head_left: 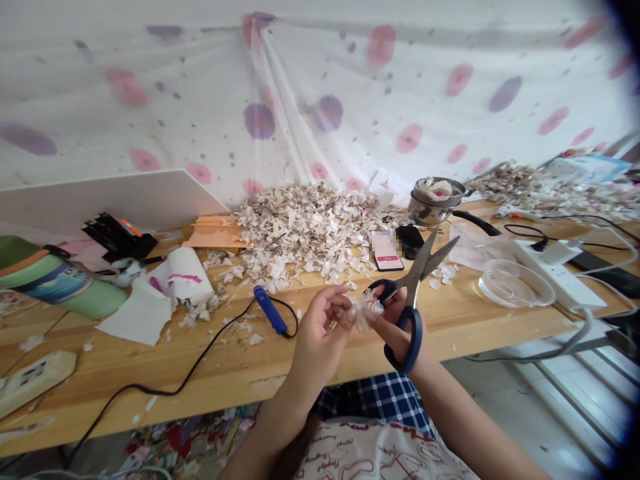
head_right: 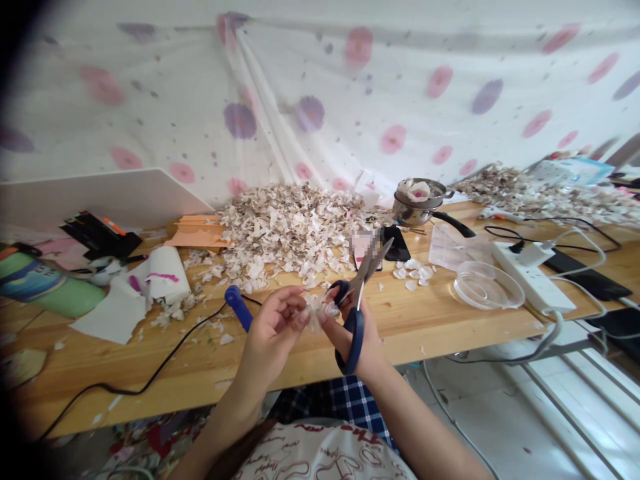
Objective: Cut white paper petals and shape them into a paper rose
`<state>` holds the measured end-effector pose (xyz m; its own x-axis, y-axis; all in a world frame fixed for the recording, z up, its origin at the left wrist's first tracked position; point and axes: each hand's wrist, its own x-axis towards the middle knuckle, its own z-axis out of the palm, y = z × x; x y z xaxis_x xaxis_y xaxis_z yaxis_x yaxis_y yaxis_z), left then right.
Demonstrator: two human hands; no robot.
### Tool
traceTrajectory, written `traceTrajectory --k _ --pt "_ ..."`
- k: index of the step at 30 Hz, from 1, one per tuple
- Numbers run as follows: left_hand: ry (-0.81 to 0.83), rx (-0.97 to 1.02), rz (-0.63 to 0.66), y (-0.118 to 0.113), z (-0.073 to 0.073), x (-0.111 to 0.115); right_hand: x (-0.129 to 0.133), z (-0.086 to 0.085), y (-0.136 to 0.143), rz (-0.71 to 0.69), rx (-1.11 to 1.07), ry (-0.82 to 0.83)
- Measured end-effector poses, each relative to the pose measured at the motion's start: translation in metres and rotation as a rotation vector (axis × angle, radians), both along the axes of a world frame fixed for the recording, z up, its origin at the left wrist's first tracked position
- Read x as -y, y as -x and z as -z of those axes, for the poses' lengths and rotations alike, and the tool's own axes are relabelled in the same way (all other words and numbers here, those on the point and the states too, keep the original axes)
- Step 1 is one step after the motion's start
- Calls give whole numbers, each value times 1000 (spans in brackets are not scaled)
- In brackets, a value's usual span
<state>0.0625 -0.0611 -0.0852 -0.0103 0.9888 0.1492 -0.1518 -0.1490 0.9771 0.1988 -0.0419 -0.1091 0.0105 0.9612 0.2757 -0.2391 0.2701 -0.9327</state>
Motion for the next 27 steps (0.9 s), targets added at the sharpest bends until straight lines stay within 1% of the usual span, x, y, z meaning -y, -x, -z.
traceTrajectory --k 4,7,11,14,20,27 --pt "-35 -25 -13 -1 1 0 1 -2 2 -3 0 0" --pt "-66 -46 -22 -3 3 0 5 -1 3 5 28 31" --pt "-56 -43 -14 -3 5 -1 6 0 2 -3 36 52" --pt "-22 13 31 -2 4 -1 4 -5 1 -49 2 58" --pt "67 114 129 1 -2 -1 5 -16 1 -138 -10 128" --pt "137 153 194 5 -3 0 8 -15 0 -193 -23 128"
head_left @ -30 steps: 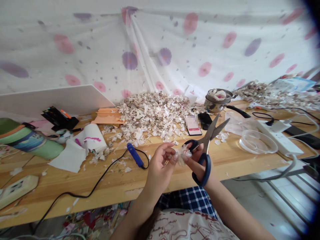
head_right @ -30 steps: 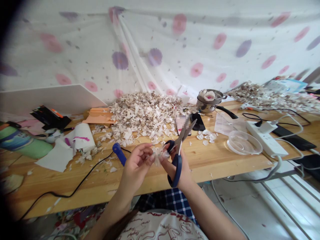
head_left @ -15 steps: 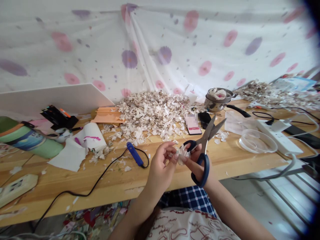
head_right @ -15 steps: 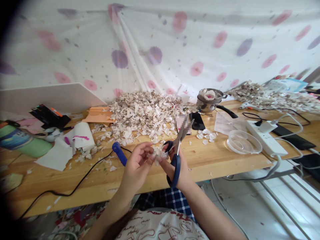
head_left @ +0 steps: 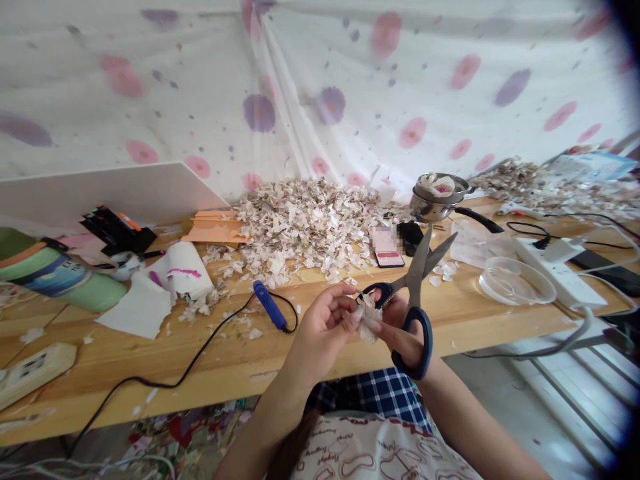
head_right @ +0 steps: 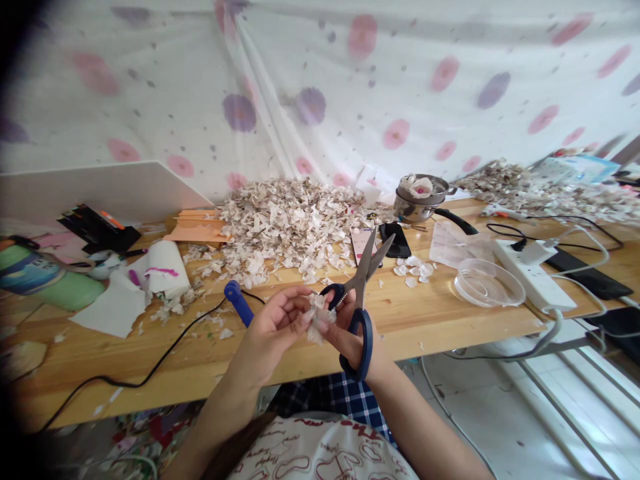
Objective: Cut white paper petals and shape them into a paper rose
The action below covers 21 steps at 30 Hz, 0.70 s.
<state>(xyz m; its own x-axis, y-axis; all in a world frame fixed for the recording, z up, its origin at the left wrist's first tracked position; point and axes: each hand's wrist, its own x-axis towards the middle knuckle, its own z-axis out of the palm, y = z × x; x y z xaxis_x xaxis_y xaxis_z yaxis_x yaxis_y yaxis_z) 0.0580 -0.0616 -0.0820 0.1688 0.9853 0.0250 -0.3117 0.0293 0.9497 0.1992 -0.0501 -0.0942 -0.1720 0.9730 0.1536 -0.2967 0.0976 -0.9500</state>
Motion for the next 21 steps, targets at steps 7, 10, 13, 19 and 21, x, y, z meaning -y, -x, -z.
traceTrajectory --k 7,10,13,19,21 --pt "-19 -1 0 2 2 1 0 -1 -3 -29 -31 -23" --pt "-75 -11 -20 4 5 1 -4 -2 -6 32 -10 -31" --pt "-126 -52 -62 6 8 0 -7 -2 -10 101 39 -44" --pt "-243 -209 -71 8 4 3 -10 2 -18 131 25 -68" --pt "-264 -254 -96 7 2 4 -11 4 -22 153 27 -107"
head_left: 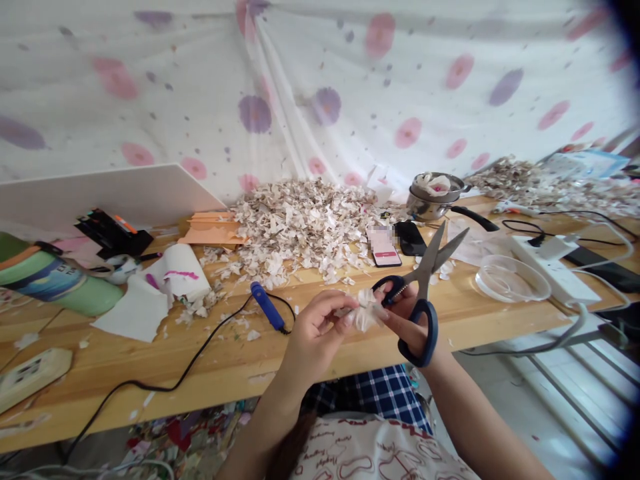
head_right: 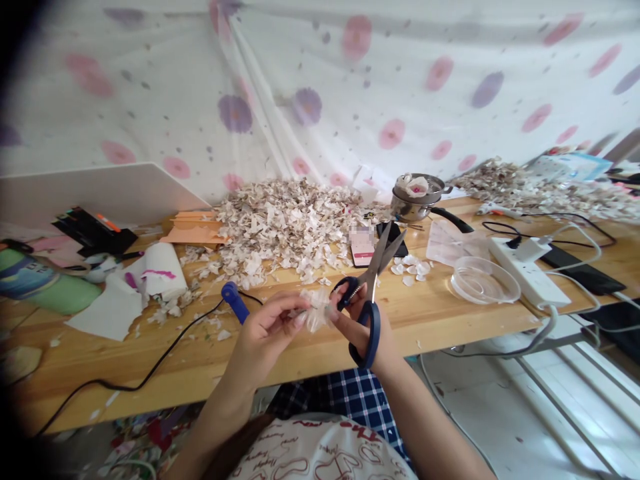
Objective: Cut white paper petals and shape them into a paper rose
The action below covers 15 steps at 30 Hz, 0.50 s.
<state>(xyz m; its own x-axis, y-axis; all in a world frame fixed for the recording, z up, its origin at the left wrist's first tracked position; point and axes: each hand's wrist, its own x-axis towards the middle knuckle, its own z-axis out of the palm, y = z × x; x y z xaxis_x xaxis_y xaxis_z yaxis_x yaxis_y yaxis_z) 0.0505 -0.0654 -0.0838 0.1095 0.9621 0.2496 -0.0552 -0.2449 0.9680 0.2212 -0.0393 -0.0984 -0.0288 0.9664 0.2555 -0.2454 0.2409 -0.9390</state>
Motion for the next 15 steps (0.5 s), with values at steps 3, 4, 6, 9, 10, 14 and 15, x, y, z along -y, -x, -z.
traceTrajectory --k 3,4,6,9,10,14,15 --pt "-95 -66 -93 1 0 1 2 6 -7 67 36 -94" --pt "-137 -84 -138 1 0 1 5 9 -9 83 36 -122" --pt "-210 -117 -228 2 1 1 16 17 -14 63 28 -143" --pt "-268 -136 -323 1 3 0 42 25 -20 -171 160 -34" --pt "-279 -129 -341 0 3 0 51 26 -22 -276 246 36" --pt "-312 -117 -401 -5 4 -1 73 19 -23 -534 467 226" --pt "-317 -125 -415 -6 4 -1 74 16 -22 -558 484 233"
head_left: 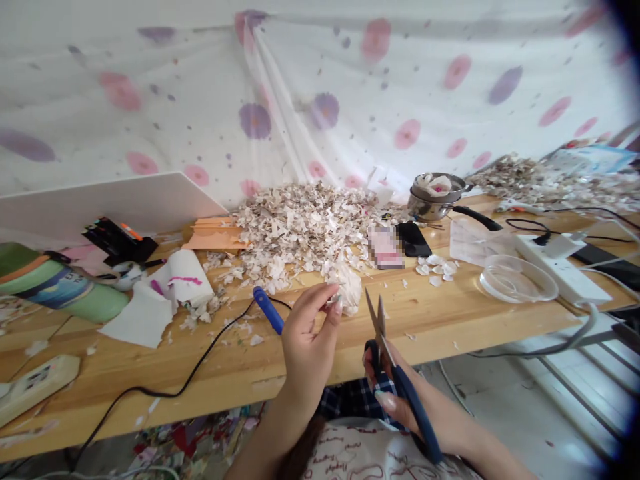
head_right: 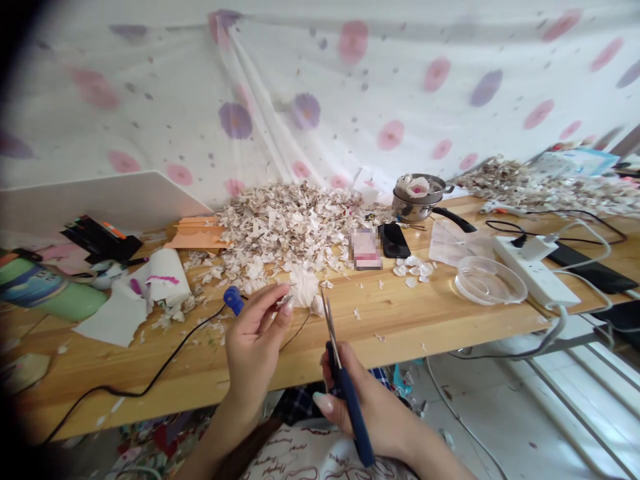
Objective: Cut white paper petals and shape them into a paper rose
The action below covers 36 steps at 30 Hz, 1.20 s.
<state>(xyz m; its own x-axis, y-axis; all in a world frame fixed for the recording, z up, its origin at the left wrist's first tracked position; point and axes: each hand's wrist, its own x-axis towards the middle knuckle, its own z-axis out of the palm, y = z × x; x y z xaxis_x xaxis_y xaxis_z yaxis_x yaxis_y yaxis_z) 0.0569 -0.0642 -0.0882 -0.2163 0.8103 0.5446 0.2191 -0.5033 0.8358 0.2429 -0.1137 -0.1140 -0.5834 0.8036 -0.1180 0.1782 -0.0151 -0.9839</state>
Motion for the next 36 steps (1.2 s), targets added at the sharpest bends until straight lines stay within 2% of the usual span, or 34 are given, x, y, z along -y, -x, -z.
traceTrajectory --k 4,8,13,20,24,29,36 --pt "-33 -58 -33 -3 0 0 -4 -9 7 -38 12 -19" --pt "-60 -126 -46 -3 -1 1 -7 -10 10 -70 -3 -10" --pt "-71 -115 -70 -3 -3 1 -5 -9 8 -118 11 22" --pt "23 -118 -15 -2 -2 0 -9 -8 4 -73 -105 31" --pt "30 -118 7 -1 -2 -1 -11 -9 2 -80 -132 71" --pt "21 -160 15 -1 -3 -1 -12 -7 3 -62 -111 35" --pt "-44 -248 -62 -4 -4 -2 -10 -4 3 -31 -75 18"
